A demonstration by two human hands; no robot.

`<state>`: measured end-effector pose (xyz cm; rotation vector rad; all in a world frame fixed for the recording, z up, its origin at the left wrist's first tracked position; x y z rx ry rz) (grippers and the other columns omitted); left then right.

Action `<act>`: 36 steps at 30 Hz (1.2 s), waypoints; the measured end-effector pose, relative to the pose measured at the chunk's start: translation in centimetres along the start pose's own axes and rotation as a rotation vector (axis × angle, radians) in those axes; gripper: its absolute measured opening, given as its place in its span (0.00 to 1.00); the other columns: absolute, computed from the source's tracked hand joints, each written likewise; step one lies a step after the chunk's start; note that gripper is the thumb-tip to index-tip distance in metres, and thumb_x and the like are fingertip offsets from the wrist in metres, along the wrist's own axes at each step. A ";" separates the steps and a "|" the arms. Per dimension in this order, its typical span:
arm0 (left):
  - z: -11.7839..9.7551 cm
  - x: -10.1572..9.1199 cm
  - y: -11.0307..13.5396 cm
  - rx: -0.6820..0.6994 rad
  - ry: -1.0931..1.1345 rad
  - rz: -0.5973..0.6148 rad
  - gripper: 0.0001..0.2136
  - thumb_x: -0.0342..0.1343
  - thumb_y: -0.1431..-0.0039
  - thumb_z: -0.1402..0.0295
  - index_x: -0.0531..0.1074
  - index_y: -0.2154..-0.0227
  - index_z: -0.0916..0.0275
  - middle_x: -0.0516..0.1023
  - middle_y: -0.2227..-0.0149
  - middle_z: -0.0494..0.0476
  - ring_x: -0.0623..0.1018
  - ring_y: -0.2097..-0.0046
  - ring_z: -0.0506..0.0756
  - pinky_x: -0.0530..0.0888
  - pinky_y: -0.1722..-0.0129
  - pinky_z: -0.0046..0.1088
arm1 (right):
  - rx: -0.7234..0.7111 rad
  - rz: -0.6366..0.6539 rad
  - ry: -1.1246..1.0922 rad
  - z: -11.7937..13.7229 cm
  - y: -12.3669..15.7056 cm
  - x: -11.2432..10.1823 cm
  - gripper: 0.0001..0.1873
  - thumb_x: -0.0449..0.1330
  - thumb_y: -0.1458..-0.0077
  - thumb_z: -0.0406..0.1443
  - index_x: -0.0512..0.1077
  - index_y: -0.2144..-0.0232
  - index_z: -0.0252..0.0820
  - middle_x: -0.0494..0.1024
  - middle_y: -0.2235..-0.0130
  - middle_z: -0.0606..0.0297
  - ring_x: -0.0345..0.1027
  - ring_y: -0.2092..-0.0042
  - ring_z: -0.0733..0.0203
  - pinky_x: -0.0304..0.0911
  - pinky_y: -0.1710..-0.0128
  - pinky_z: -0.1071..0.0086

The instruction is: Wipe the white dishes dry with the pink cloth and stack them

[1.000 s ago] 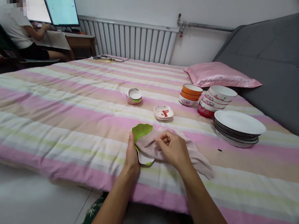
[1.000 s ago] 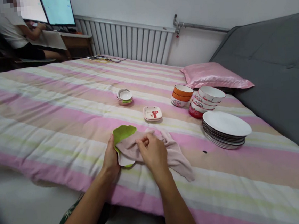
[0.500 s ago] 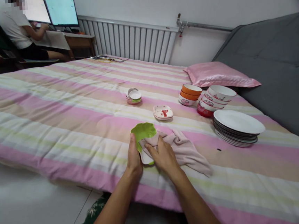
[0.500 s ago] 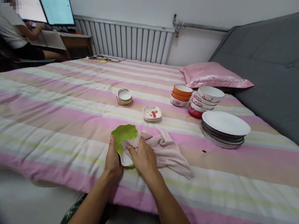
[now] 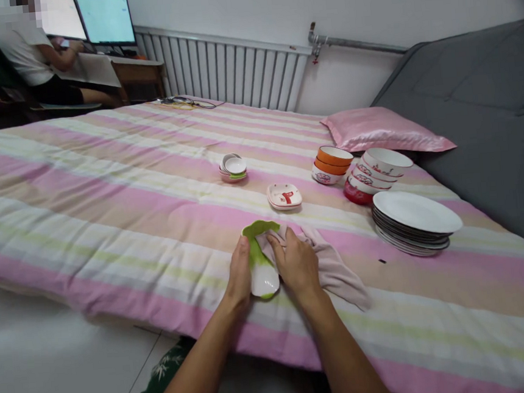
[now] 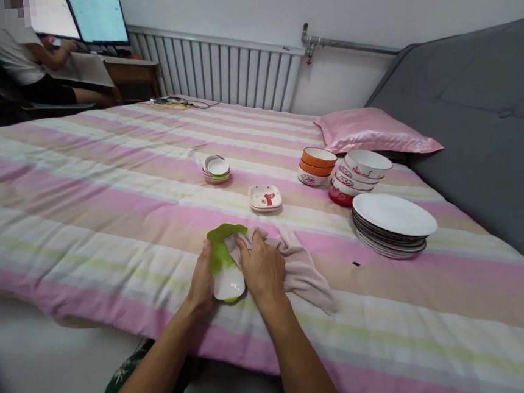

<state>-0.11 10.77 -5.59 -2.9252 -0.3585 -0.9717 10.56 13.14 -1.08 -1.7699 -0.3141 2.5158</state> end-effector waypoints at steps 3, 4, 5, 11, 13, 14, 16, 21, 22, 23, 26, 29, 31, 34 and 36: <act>-0.1 0.1 -0.1 -0.008 -0.082 0.049 0.21 0.47 0.43 0.53 0.71 0.55 0.62 0.73 0.50 0.57 0.71 0.48 0.58 0.65 0.48 0.32 | -0.046 -0.023 -0.001 -0.4 -0.2 -0.4 0.20 0.42 0.40 0.49 0.65 0.63 0.41 0.77 0.70 0.58 0.70 0.67 0.55 0.47 0.73 0.70; -0.1 0.1 -0.1 -0.019 -0.092 0.060 0.21 0.47 0.43 0.53 0.71 0.55 0.62 0.74 0.50 0.57 0.71 0.49 0.58 0.66 0.49 0.32 | -0.062 -0.025 -0.006 -0.6 -0.3 -0.5 0.19 0.43 0.40 0.49 0.64 0.63 0.41 0.76 0.69 0.58 0.70 0.67 0.56 0.47 0.73 0.70; -0.1 0.1 -0.1 -0.032 -0.093 0.067 0.21 0.47 0.43 0.53 0.72 0.56 0.62 0.74 0.51 0.57 0.72 0.49 0.58 0.66 0.49 0.33 | -0.076 -0.028 -0.012 -0.7 -0.4 -0.6 0.19 0.43 0.40 0.48 0.64 0.63 0.41 0.76 0.69 0.59 0.70 0.67 0.56 0.47 0.73 0.70; -0.2 0.7 0.5 -0.209 0.009 0.054 0.23 0.50 0.46 0.51 0.72 0.56 0.64 0.78 0.59 0.60 0.76 0.57 0.60 0.72 0.57 0.35 | -0.097 -0.094 -0.093 -1.0 -0.6 -1.0 0.20 0.40 0.39 0.47 0.66 0.64 0.41 0.76 0.68 0.59 0.69 0.67 0.57 0.47 0.72 0.70; -0.4 0.9 0.9 -0.296 0.057 0.002 0.23 0.50 0.46 0.52 0.72 0.56 0.64 0.79 0.63 0.61 0.77 0.59 0.61 0.73 0.60 0.36 | -0.034 -0.163 -0.160 -1.4 -0.7 -1.2 0.21 0.40 0.39 0.46 0.67 0.66 0.41 0.76 0.69 0.59 0.68 0.67 0.57 0.49 0.71 0.70; -0.5 1.0 1.0 -0.324 0.082 -0.031 0.22 0.50 0.45 0.53 0.73 0.56 0.64 0.79 0.64 0.61 0.78 0.60 0.61 0.74 0.61 0.36 | 0.005 -0.197 -0.206 -1.7 -0.7 -1.4 0.20 0.40 0.39 0.45 0.67 0.67 0.40 0.75 0.69 0.59 0.67 0.68 0.58 0.50 0.71 0.70; -0.9 1.1 1.1 -0.341 0.142 -0.090 0.20 0.50 0.45 0.55 0.73 0.57 0.63 0.79 0.64 0.61 0.78 0.60 0.61 0.74 0.60 0.37 | 0.064 -0.252 -0.325 -2.3 -0.8 -1.7 0.19 0.42 0.39 0.43 0.67 0.69 0.39 0.75 0.70 0.59 0.66 0.69 0.59 0.52 0.70 0.71; -1.1 0.9 0.7 -0.299 0.246 -0.182 0.17 0.50 0.44 0.56 0.74 0.59 0.60 0.79 0.61 0.62 0.77 0.55 0.63 0.73 0.57 0.40 | 0.050 -0.283 -0.635 -2.6 -0.6 -2.0 0.16 0.47 0.43 0.43 0.67 0.73 0.39 0.69 0.77 0.67 0.59 0.74 0.64 0.55 0.72 0.73; -1.0 0.8 0.6 -0.293 0.243 -0.189 0.16 0.50 0.44 0.56 0.74 0.60 0.60 0.79 0.61 0.61 0.76 0.55 0.63 0.73 0.57 0.40 | 0.026 -0.277 -0.661 -2.3 -0.4 -2.1 0.16 0.48 0.44 0.43 0.67 0.74 0.39 0.68 0.78 0.68 0.58 0.75 0.65 0.55 0.73 0.73; -0.9 0.8 0.5 -0.291 0.237 -0.184 0.17 0.51 0.44 0.56 0.74 0.60 0.61 0.79 0.61 0.61 0.76 0.55 0.63 0.73 0.57 0.39 | -0.007 -0.269 -0.670 -1.8 -0.3 -2.2 0.15 0.49 0.44 0.43 0.68 0.74 0.39 0.67 0.78 0.69 0.57 0.75 0.65 0.55 0.73 0.73; -0.8 0.8 0.3 -0.283 0.225 -0.134 0.18 0.50 0.44 0.55 0.74 0.59 0.63 0.79 0.62 0.60 0.77 0.56 0.61 0.72 0.55 0.38 | -0.159 -0.217 -0.620 -0.2 0.2 -2.5 0.12 0.49 0.44 0.38 0.69 0.72 0.39 0.69 0.75 0.68 0.60 0.72 0.65 0.57 0.69 0.72; -0.7 0.9 0.2 -0.260 0.241 -0.090 0.19 0.48 0.43 0.56 0.74 0.59 0.65 0.79 0.61 0.59 0.77 0.56 0.59 0.72 0.54 0.35 | -0.365 -0.102 -0.501 1.5 0.7 -2.2 0.11 0.48 0.45 0.32 0.70 0.68 0.39 0.74 0.67 0.62 0.65 0.62 0.61 0.59 0.61 0.70; -0.7 0.9 0.1 -0.244 0.247 -0.074 0.19 0.48 0.42 0.56 0.73 0.57 0.64 0.79 0.60 0.58 0.76 0.55 0.57 0.70 0.52 0.33 | -0.495 -0.027 -0.403 2.4 1.0 -1.6 0.14 0.47 0.47 0.28 0.70 0.62 0.38 0.74 0.58 0.58 0.63 0.53 0.58 0.57 0.53 0.67; -0.4 0.6 -0.2 -0.229 0.232 -0.062 0.19 0.49 0.43 0.56 0.72 0.55 0.64 0.78 0.57 0.58 0.76 0.54 0.57 0.69 0.50 0.32 | -0.603 0.036 -0.280 3.0 1.4 -0.7 0.22 0.46 0.48 0.26 0.66 0.51 0.35 0.69 0.47 0.54 0.55 0.44 0.56 0.49 0.43 0.62; -0.3 0.5 -0.4 -0.219 0.228 -0.066 0.20 0.49 0.43 0.56 0.72 0.55 0.64 0.78 0.56 0.58 0.75 0.53 0.56 0.68 0.49 0.31 | -0.616 0.068 -0.218 3.2 1.6 -0.3 0.22 0.46 0.47 0.26 0.65 0.49 0.35 0.68 0.46 0.53 0.55 0.43 0.56 0.47 0.42 0.60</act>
Point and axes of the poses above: each hand's wrist, its own y-axis away from the middle knuckle, its own x-axis out of the palm, z = x × y, the point moved 4 cm from there along -y, towards the middle knuckle
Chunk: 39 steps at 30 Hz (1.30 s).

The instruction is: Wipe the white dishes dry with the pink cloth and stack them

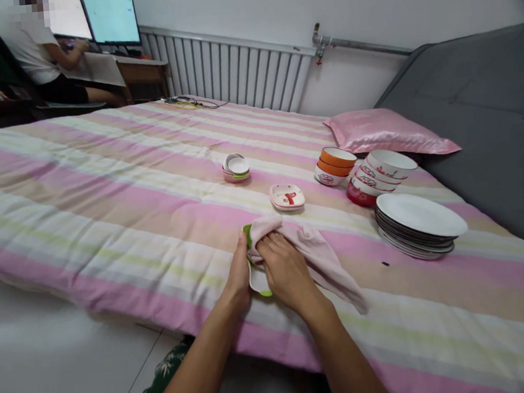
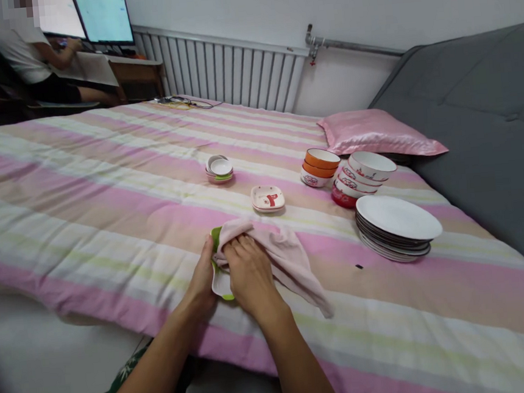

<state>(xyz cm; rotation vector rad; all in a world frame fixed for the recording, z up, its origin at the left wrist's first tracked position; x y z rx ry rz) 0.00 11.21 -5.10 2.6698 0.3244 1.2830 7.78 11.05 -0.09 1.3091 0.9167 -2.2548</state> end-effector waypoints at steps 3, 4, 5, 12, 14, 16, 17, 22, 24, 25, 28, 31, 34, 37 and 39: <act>0.1 0.0 -0.1 -0.016 0.009 0.007 0.21 0.48 0.42 0.56 0.71 0.54 0.65 0.78 0.56 0.59 0.76 0.53 0.56 0.66 0.48 0.31 | 0.011 0.077 0.046 0.4 0.2 0.1 0.20 0.46 0.47 0.26 0.67 0.53 0.35 0.70 0.49 0.52 0.60 0.46 0.55 0.50 0.43 0.60; 0.2 0.1 -0.1 -0.037 0.006 0.016 0.22 0.48 0.42 0.55 0.71 0.53 0.66 0.78 0.57 0.60 0.76 0.54 0.57 0.66 0.48 0.32 | 0.014 0.102 0.056 0.6 0.3 0.0 0.19 0.46 0.47 0.26 0.68 0.54 0.35 0.71 0.51 0.52 0.61 0.47 0.55 0.51 0.44 0.60; 0.2 0.2 0.0 -0.056 -0.001 0.024 0.23 0.47 0.43 0.54 0.71 0.53 0.67 0.78 0.57 0.62 0.76 0.54 0.58 0.66 0.48 0.33 | 0.017 0.124 0.062 0.8 0.5 -0.2 0.19 0.46 0.48 0.25 0.68 0.56 0.35 0.72 0.52 0.52 0.62 0.49 0.54 0.53 0.46 0.61; 0.0 0.6 0.6 -0.090 -0.017 -0.036 0.24 0.45 0.42 0.53 0.72 0.55 0.68 0.80 0.62 0.62 0.78 0.58 0.58 0.68 0.50 0.34 | 0.044 0.298 0.010 2.0 1.9 -1.9 0.15 0.46 0.50 0.24 0.70 0.66 0.40 0.76 0.61 0.58 0.67 0.57 0.55 0.58 0.56 0.64; 0.0 0.7 0.7 -0.145 -0.003 -0.032 0.27 0.43 0.42 0.51 0.71 0.55 0.70 0.80 0.63 0.64 0.79 0.61 0.59 0.70 0.52 0.35 | 0.047 0.334 -0.022 2.1 2.2 -2.3 0.14 0.46 0.49 0.25 0.69 0.67 0.41 0.76 0.62 0.60 0.67 0.58 0.56 0.59 0.58 0.65; -0.2 0.8 0.7 -0.174 0.016 -0.019 0.30 0.40 0.42 0.49 0.71 0.55 0.72 0.80 0.65 0.67 0.79 0.63 0.60 0.71 0.55 0.36 | 0.040 0.347 -0.064 2.2 2.3 -2.4 0.13 0.46 0.48 0.26 0.68 0.68 0.41 0.75 0.62 0.61 0.67 0.57 0.57 0.59 0.58 0.66; -0.3 0.7 0.7 -0.182 0.025 -0.009 0.31 0.39 0.42 0.48 0.71 0.55 0.73 0.80 0.65 0.67 0.79 0.64 0.60 0.71 0.56 0.37 | 0.029 0.344 -0.085 2.2 2.2 -2.4 0.13 0.46 0.48 0.26 0.68 0.67 0.41 0.75 0.61 0.61 0.67 0.56 0.58 0.58 0.57 0.66; -0.4 0.1 0.6 -0.159 0.099 0.065 0.29 0.43 0.44 0.48 0.71 0.55 0.71 0.79 0.63 0.65 0.78 0.60 0.60 0.70 0.54 0.34 | -0.037 0.265 -0.144 2.4 1.3 -1.6 0.14 0.45 0.46 0.26 0.66 0.60 0.40 0.72 0.55 0.58 0.63 0.50 0.58 0.57 0.51 0.64; -0.3 -0.2 0.5 -0.116 0.134 0.064 0.26 0.45 0.43 0.51 0.71 0.55 0.69 0.79 0.62 0.63 0.77 0.57 0.58 0.69 0.51 0.32 | -0.041 0.221 -0.142 2.5 1.0 -1.2 0.15 0.45 0.46 0.26 0.65 0.59 0.39 0.72 0.54 0.56 0.62 0.50 0.58 0.56 0.49 0.64; -0.3 -0.2 0.4 -0.106 0.144 0.060 0.25 0.46 0.43 0.52 0.71 0.54 0.68 0.79 0.61 0.62 0.77 0.56 0.58 0.67 0.50 0.32 | -0.037 0.203 -0.139 2.5 0.9 -1.0 0.15 0.45 0.46 0.26 0.65 0.59 0.38 0.71 0.54 0.56 0.62 0.50 0.58 0.55 0.49 0.64; 0.0 0.0 0.3 -0.113 0.156 0.047 0.24 0.45 0.42 0.53 0.70 0.55 0.68 0.78 0.59 0.61 0.74 0.52 0.58 0.64 0.46 0.34 | -0.009 0.152 -0.139 2.4 0.7 -0.4 0.14 0.45 0.45 0.27 0.65 0.58 0.38 0.71 0.55 0.55 0.62 0.51 0.58 0.55 0.48 0.63; 0.1 0.5 0.4 -0.155 0.172 0.034 0.24 0.42 0.41 0.51 0.72 0.58 0.67 0.78 0.59 0.61 0.72 0.49 0.60 0.62 0.45 0.36 | 0.033 0.097 -0.169 2.2 0.6 0.1 0.16 0.45 0.45 0.28 0.64 0.54 0.37 0.69 0.51 0.54 0.60 0.48 0.57 0.53 0.46 0.62; 0.1 0.8 0.6 -0.157 0.174 0.045 0.23 0.41 0.40 0.52 0.72 0.60 0.66 0.77 0.60 0.59 0.70 0.47 0.59 0.61 0.43 0.36 | 0.074 0.063 -0.196 2.2 0.5 0.5 0.20 0.44 0.46 0.28 0.61 0.50 0.35 0.67 0.48 0.53 0.57 0.45 0.57 0.51 0.43 0.61; 0.0 0.7 0.6 -0.109 0.162 0.041 0.20 0.44 0.40 0.55 0.73 0.61 0.67 0.78 0.61 0.59 0.70 0.47 0.58 0.60 0.42 0.34 | 0.097 0.038 -0.198 2.2 0.4 0.7 0.23 0.44 0.46 0.29 0.60 0.47 0.33 0.64 0.45 0.51 0.55 0.42 0.55 0.49 0.42 0.59; 0.0 0.5 0.4 -0.087 0.149 0.047 0.19 0.47 0.41 0.57 0.72 0.59 0.67 0.78 0.60 0.59 0.70 0.47 0.57 0.60 0.42 0.33 | 0.097 0.038 -0.196 2.1 0.4 0.8 0.24 0.44 0.46 0.29 0.58 0.46 0.32 0.63 0.44 0.51 0.54 0.42 0.55 0.49 0.42 0.58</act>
Point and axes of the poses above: each hand's wrist, its own y-axis away from the middle knuckle, its own x-axis out of the palm, z = x × y, the point moved 4 cm from there along -y, towards the middle knuckle
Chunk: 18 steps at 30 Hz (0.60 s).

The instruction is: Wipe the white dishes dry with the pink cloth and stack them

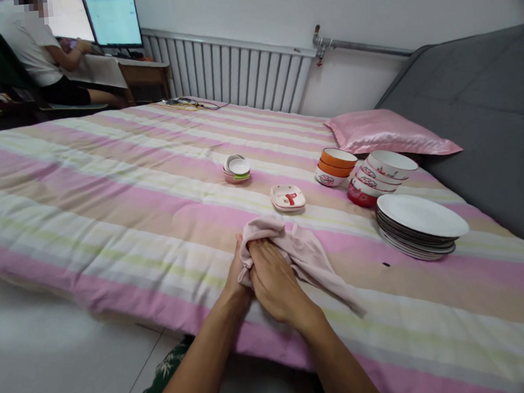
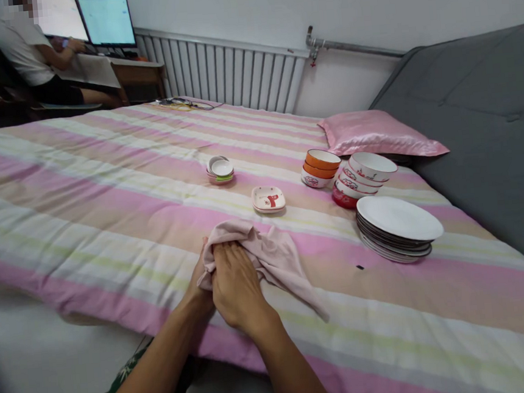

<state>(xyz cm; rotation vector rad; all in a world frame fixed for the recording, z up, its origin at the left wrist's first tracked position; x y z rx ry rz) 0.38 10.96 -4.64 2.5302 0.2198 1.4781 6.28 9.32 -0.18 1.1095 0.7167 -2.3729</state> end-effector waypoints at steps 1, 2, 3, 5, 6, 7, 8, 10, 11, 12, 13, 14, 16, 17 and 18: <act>0.0 -0.1 -0.1 0.013 -0.010 0.011 0.18 0.48 0.42 0.58 0.72 0.58 0.67 0.77 0.60 0.59 0.70 0.47 0.57 0.60 0.42 0.33 | -0.002 0.006 0.002 0.0 0.0 0.0 0.24 0.44 0.45 0.29 0.58 0.45 0.31 0.63 0.44 0.51 0.53 0.42 0.54 0.49 0.42 0.58; -0.1 -0.1 -0.3 0.028 -0.024 0.026 0.18 0.48 0.42 0.59 0.72 0.58 0.67 0.77 0.60 0.59 0.70 0.47 0.57 0.60 0.42 0.32 | -0.005 0.013 0.004 -0.1 -0.1 0.0 0.25 0.44 0.45 0.30 0.57 0.45 0.31 0.63 0.44 0.50 0.53 0.42 0.54 0.48 0.42 0.58; -0.1 -0.2 -0.4 0.047 -0.037 0.043 0.17 0.48 0.42 0.60 0.72 0.57 0.67 0.77 0.60 0.58 0.70 0.47 0.57 0.60 0.42 0.32 | -0.009 0.018 0.005 -0.1 -0.1 0.0 0.25 0.44 0.45 0.30 0.57 0.45 0.31 0.63 0.44 0.51 0.53 0.42 0.55 0.48 0.42 0.59; -0.2 -0.2 -0.7 0.077 -0.057 0.070 0.16 0.47 0.41 0.61 0.72 0.57 0.65 0.78 0.61 0.56 0.70 0.47 0.56 0.60 0.43 0.31 | -0.021 0.027 0.000 -0.2 -0.1 -0.2 0.24 0.44 0.44 0.30 0.57 0.45 0.32 0.63 0.44 0.52 0.53 0.42 0.56 0.48 0.42 0.60; -0.3 -0.2 -0.7 0.086 -0.063 0.069 0.16 0.46 0.41 0.61 0.72 0.58 0.64 0.78 0.62 0.56 0.70 0.47 0.56 0.61 0.43 0.30 | -0.024 0.035 -0.004 -0.2 -0.1 -0.3 0.23 0.43 0.44 0.30 0.58 0.46 0.34 0.64 0.45 0.53 0.55 0.43 0.56 0.49 0.42 0.61; -0.3 -0.2 -0.8 0.090 -0.067 0.058 0.15 0.46 0.40 0.62 0.73 0.58 0.64 0.79 0.63 0.55 0.70 0.47 0.56 0.61 0.43 0.29 | -0.023 0.041 -0.005 -0.2 -0.1 -0.5 0.22 0.43 0.44 0.30 0.59 0.47 0.35 0.66 0.46 0.54 0.56 0.44 0.57 0.50 0.43 0.62; -0.3 -0.3 -0.8 0.091 -0.066 0.042 0.15 0.46 0.40 0.62 0.73 0.59 0.64 0.79 0.64 0.55 0.70 0.47 0.55 0.61 0.43 0.29 | -0.019 0.047 -0.003 -0.2 -0.1 -0.6 0.20 0.43 0.44 0.30 0.60 0.49 0.35 0.67 0.48 0.55 0.58 0.45 0.57 0.51 0.44 0.63; -0.3 -0.4 -0.7 0.086 -0.050 0.021 0.16 0.45 0.40 0.60 0.73 0.60 0.64 0.79 0.65 0.56 0.71 0.48 0.56 0.61 0.43 0.30 | -0.013 0.060 0.011 -0.2 0.0 -0.8 0.18 0.43 0.43 0.30 0.61 0.51 0.36 0.69 0.51 0.55 0.61 0.48 0.58 0.54 0.47 0.64; -0.2 -0.5 -0.7 0.077 -0.036 0.025 0.17 0.45 0.40 0.59 0.73 0.59 0.65 0.79 0.64 0.56 0.71 0.48 0.56 0.61 0.43 0.31 | -0.014 0.067 0.023 -0.1 0.0 -0.8 0.18 0.43 0.43 0.30 0.61 0.52 0.36 0.70 0.51 0.55 0.61 0.49 0.58 0.54 0.48 0.65; -0.2 -0.6 -0.7 0.064 -0.022 0.038 0.18 0.45 0.40 0.58 0.73 0.58 0.65 0.79 0.63 0.57 0.71 0.48 0.57 0.61 0.43 0.32 | -0.016 0.076 0.038 0.0 0.1 -0.9 0.17 0.43 0.43 0.30 0.62 0.52 0.36 0.70 0.52 0.55 0.62 0.49 0.58 0.55 0.49 0.65; -0.1 -0.6 -0.7 0.050 -0.007 0.051 0.19 0.46 0.41 0.56 0.72 0.57 0.66 0.79 0.61 0.58 0.72 0.48 0.57 0.61 0.43 0.33 | -0.013 0.088 0.057 0.1 0.1 -0.9 0.17 0.44 0.43 0.29 0.62 0.53 0.37 0.71 0.53 0.55 0.63 0.50 0.57 0.56 0.50 0.66; -0.1 -0.7 -0.6 0.037 0.004 0.059 0.20 0.46 0.41 0.56 0.72 0.57 0.67 0.78 0.61 0.58 0.72 0.49 0.58 0.61 0.43 0.34 | -0.007 0.104 0.081 0.2 0.2 -0.9 0.16 0.44 0.43 0.29 0.63 0.54 0.37 0.72 0.54 0.55 0.64 0.52 0.57 0.57 0.52 0.66; -0.1 -0.7 -0.5 0.006 0.017 0.059 0.22 0.47 0.42 0.55 0.71 0.55 0.68 0.78 0.60 0.60 0.73 0.50 0.59 0.62 0.43 0.35 | 0.016 0.141 0.142 0.4 0.3 -1.0 0.15 0.44 0.44 0.29 0.64 0.56 0.38 0.73 0.56 0.56 0.66 0.55 0.56 0.58 0.56 0.66; -0.1 -0.7 -0.4 -0.010 0.018 0.053 0.22 0.47 0.42 0.55 0.71 0.55 0.69 0.79 0.60 0.60 0.74 0.51 0.59 0.62 0.44 0.35 | 0.028 0.162 0.175 0.5 0.4 -1.1 0.14 0.45 0.44 0.29 0.65 0.57 0.38 0.74 0.57 0.56 0.67 0.56 0.55 0.58 0.57 0.66; -0.1 -0.6 -0.2 -0.029 0.015 0.048 0.23 0.47 0.42 0.54 0.71 0.55 0.69 0.79 0.59 0.61 0.74 0.52 0.59 0.63 0.44 0.35 | 0.038 0.182 0.204 0.6 0.5 -1.1 0.14 0.45 0.44 0.29 0.65 0.58 0.38 0.75 0.58 0.56 0.68 0.57 0.55 0.58 0.59 0.65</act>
Point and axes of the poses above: each hand's wrist, its own y-axis away from the middle knuckle, its own x-axis out of the palm, z = x × y, the point moved 4 cm from there along -y, towards the middle knuckle
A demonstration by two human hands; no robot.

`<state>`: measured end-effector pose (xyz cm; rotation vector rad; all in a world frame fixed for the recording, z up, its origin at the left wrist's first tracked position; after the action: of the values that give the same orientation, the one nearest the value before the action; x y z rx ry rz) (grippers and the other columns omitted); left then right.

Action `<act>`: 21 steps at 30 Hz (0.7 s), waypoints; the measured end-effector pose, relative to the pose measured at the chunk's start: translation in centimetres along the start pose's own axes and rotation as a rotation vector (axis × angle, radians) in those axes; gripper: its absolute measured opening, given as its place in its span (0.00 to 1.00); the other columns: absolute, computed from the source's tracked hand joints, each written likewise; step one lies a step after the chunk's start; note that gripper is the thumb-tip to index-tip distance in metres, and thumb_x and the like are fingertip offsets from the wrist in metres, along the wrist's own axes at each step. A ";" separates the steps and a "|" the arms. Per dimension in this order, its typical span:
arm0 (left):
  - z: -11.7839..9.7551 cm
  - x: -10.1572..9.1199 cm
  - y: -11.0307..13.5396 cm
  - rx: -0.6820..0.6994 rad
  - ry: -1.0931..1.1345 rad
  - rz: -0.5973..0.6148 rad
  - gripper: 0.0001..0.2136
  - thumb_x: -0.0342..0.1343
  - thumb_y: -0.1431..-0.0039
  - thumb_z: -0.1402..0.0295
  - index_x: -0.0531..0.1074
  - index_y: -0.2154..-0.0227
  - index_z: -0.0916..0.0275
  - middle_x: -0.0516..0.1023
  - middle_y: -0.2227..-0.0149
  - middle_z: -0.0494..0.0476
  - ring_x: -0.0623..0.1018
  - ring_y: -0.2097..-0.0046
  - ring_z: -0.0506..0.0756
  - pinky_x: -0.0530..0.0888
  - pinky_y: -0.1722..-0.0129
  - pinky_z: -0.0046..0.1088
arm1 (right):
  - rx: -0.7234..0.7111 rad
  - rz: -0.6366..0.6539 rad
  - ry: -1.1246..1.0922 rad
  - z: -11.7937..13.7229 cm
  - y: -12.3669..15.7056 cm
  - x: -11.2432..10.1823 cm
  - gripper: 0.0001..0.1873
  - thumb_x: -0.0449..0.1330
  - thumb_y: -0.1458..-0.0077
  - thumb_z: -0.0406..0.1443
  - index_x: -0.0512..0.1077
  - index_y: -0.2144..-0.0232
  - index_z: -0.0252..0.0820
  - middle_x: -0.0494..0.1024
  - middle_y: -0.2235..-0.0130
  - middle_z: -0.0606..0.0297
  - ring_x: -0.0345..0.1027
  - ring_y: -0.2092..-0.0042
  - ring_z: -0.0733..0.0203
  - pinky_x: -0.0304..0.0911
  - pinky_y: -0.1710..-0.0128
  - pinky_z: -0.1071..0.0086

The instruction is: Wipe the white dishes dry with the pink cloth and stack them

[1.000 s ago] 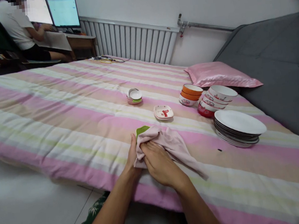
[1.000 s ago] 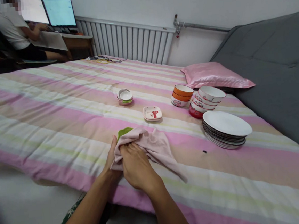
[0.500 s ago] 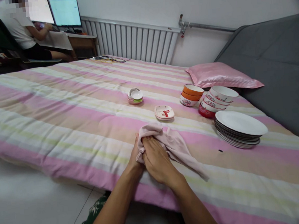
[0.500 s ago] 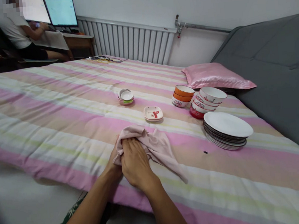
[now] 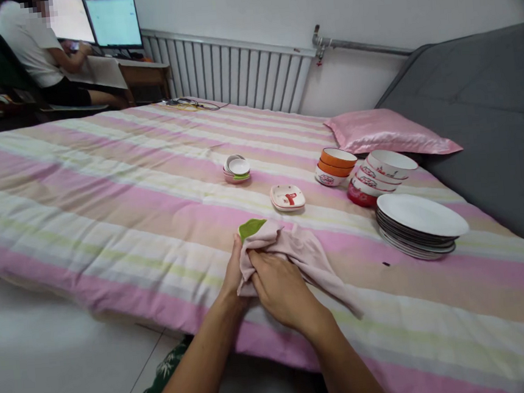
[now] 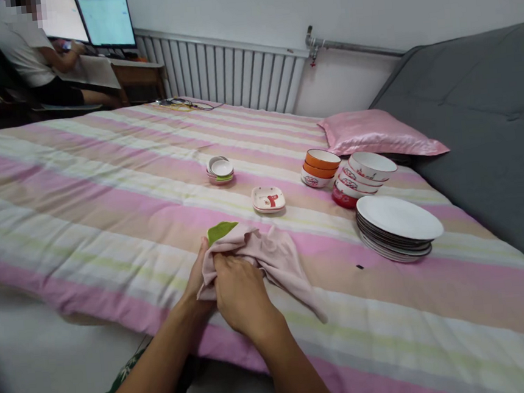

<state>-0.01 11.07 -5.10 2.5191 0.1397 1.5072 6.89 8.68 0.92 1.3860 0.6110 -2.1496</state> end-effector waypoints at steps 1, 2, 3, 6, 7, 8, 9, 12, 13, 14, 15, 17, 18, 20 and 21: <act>0.0 0.2 0.1 -0.019 -0.004 -0.003 0.24 0.46 0.42 0.54 0.71 0.54 0.70 0.78 0.59 0.62 0.74 0.52 0.59 0.64 0.45 0.36 | 0.009 0.021 0.026 0.1 0.1 -0.1 0.14 0.45 0.45 0.29 0.65 0.58 0.38 0.75 0.59 0.56 0.68 0.58 0.55 0.59 0.60 0.65; 0.0 0.3 0.2 -0.038 -0.010 -0.003 0.25 0.46 0.42 0.53 0.71 0.54 0.70 0.78 0.59 0.63 0.75 0.52 0.60 0.65 0.46 0.36 | 0.018 0.040 0.050 0.2 0.3 -0.2 0.14 0.45 0.45 0.28 0.66 0.58 0.38 0.75 0.60 0.56 0.69 0.59 0.54 0.59 0.61 0.65; 0.0 0.5 0.3 -0.053 -0.015 -0.006 0.26 0.45 0.42 0.52 0.70 0.53 0.70 0.78 0.59 0.63 0.75 0.52 0.60 0.66 0.47 0.36 | 0.030 0.058 0.076 0.3 0.5 -0.2 0.15 0.45 0.45 0.28 0.66 0.57 0.38 0.76 0.60 0.56 0.69 0.60 0.54 0.59 0.63 0.65; 0.0 0.6 0.4 -0.051 -0.035 -0.028 0.27 0.44 0.43 0.50 0.70 0.52 0.69 0.78 0.59 0.64 0.76 0.54 0.60 0.69 0.50 0.35 | 0.066 0.110 0.163 0.6 0.9 -0.4 0.18 0.44 0.46 0.27 0.65 0.54 0.36 0.77 0.62 0.54 0.71 0.62 0.52 0.59 0.66 0.64; 0.0 0.6 0.4 -0.044 -0.042 -0.043 0.27 0.44 0.43 0.50 0.69 0.52 0.69 0.78 0.59 0.64 0.76 0.54 0.60 0.70 0.51 0.34 | 0.072 0.125 0.190 0.7 1.1 -0.4 0.19 0.44 0.46 0.27 0.65 0.53 0.36 0.77 0.62 0.53 0.71 0.63 0.51 0.59 0.66 0.64; 0.0 0.5 0.4 -0.035 -0.049 -0.060 0.27 0.44 0.42 0.50 0.69 0.51 0.69 0.78 0.58 0.64 0.76 0.54 0.59 0.70 0.51 0.34 | 0.077 0.141 0.212 0.8 1.2 -0.4 0.20 0.45 0.47 0.26 0.65 0.53 0.35 0.77 0.63 0.52 0.71 0.63 0.50 0.59 0.67 0.63; 0.0 0.3 0.3 -0.026 -0.055 -0.079 0.27 0.44 0.42 0.51 0.69 0.51 0.69 0.78 0.58 0.64 0.76 0.55 0.59 0.70 0.51 0.34 | 0.083 0.160 0.229 0.9 1.3 -0.4 0.20 0.45 0.48 0.26 0.65 0.53 0.35 0.77 0.64 0.52 0.72 0.64 0.50 0.59 0.68 0.63; 0.0 -0.1 0.2 -0.009 -0.078 -0.142 0.26 0.45 0.42 0.52 0.69 0.51 0.68 0.78 0.58 0.64 0.77 0.56 0.59 0.71 0.52 0.33 | 0.107 0.205 0.257 1.2 1.5 -0.5 0.20 0.47 0.51 0.25 0.66 0.55 0.34 0.77 0.65 0.52 0.72 0.66 0.49 0.59 0.70 0.63; 0.0 -0.3 0.2 -0.007 -0.090 -0.164 0.26 0.46 0.42 0.52 0.69 0.51 0.68 0.78 0.58 0.64 0.77 0.56 0.58 0.72 0.53 0.33 | 0.112 0.212 0.259 1.3 1.5 -0.6 0.20 0.47 0.51 0.25 0.67 0.55 0.34 0.78 0.65 0.52 0.72 0.66 0.49 0.58 0.70 0.64; 0.0 -0.4 0.2 -0.009 -0.102 -0.183 0.26 0.46 0.43 0.52 0.69 0.51 0.67 0.78 0.58 0.64 0.78 0.57 0.58 0.72 0.54 0.34 | 0.116 0.216 0.258 1.3 1.6 -0.7 0.20 0.46 0.51 0.26 0.67 0.56 0.35 0.78 0.66 0.52 0.72 0.66 0.49 0.58 0.70 0.64; 0.1 -0.5 0.2 -0.017 -0.111 -0.195 0.26 0.46 0.43 0.51 0.69 0.51 0.67 0.78 0.58 0.64 0.78 0.57 0.59 0.73 0.54 0.34 | 0.119 0.215 0.254 1.2 1.6 -0.8 0.20 0.46 0.50 0.26 0.68 0.56 0.36 0.78 0.66 0.52 0.72 0.66 0.49 0.57 0.71 0.64; 0.2 -0.5 0.2 -0.037 -0.120 -0.192 0.27 0.45 0.43 0.50 0.69 0.51 0.68 0.78 0.58 0.65 0.78 0.57 0.60 0.73 0.55 0.36 | 0.122 0.216 0.236 1.0 1.8 -1.0 0.19 0.45 0.49 0.26 0.69 0.58 0.38 0.78 0.66 0.54 0.72 0.65 0.50 0.56 0.70 0.65; 0.2 -0.5 0.2 -0.043 -0.122 -0.182 0.28 0.44 0.43 0.49 0.69 0.51 0.68 0.78 0.59 0.66 0.78 0.58 0.60 0.74 0.56 0.37 | 0.123 0.219 0.222 0.9 2.0 -1.1 0.18 0.45 0.48 0.27 0.70 0.59 0.39 0.78 0.66 0.54 0.72 0.65 0.51 0.56 0.70 0.65; 0.3 -0.4 0.3 -0.038 -0.133 -0.169 0.29 0.43 0.43 0.49 0.69 0.52 0.69 0.79 0.61 0.66 0.78 0.60 0.60 0.74 0.57 0.37 | 0.126 0.227 0.185 0.4 2.2 -1.4 0.17 0.44 0.47 0.28 0.71 0.61 0.41 0.78 0.65 0.55 0.72 0.64 0.52 0.55 0.69 0.66; 0.3 -0.3 0.3 -0.030 -0.141 -0.170 0.29 0.43 0.43 0.49 0.70 0.53 0.70 0.79 0.62 0.66 0.79 0.61 0.60 0.74 0.58 0.37 | 0.124 0.231 0.160 0.1 2.4 -1.6 0.17 0.44 0.46 0.28 0.71 0.62 0.42 0.78 0.65 0.56 0.72 0.63 0.53 0.55 0.68 0.66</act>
<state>0.11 10.70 -5.49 2.5076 0.2989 1.2552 8.88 7.08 2.19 1.6212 0.3592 -1.9342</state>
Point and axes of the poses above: each hand's wrist, its own y-axis away from the middle knuckle, its own x-axis out of the palm, z = x × y, the point moved 4 cm from there along -y, towards the middle knuckle
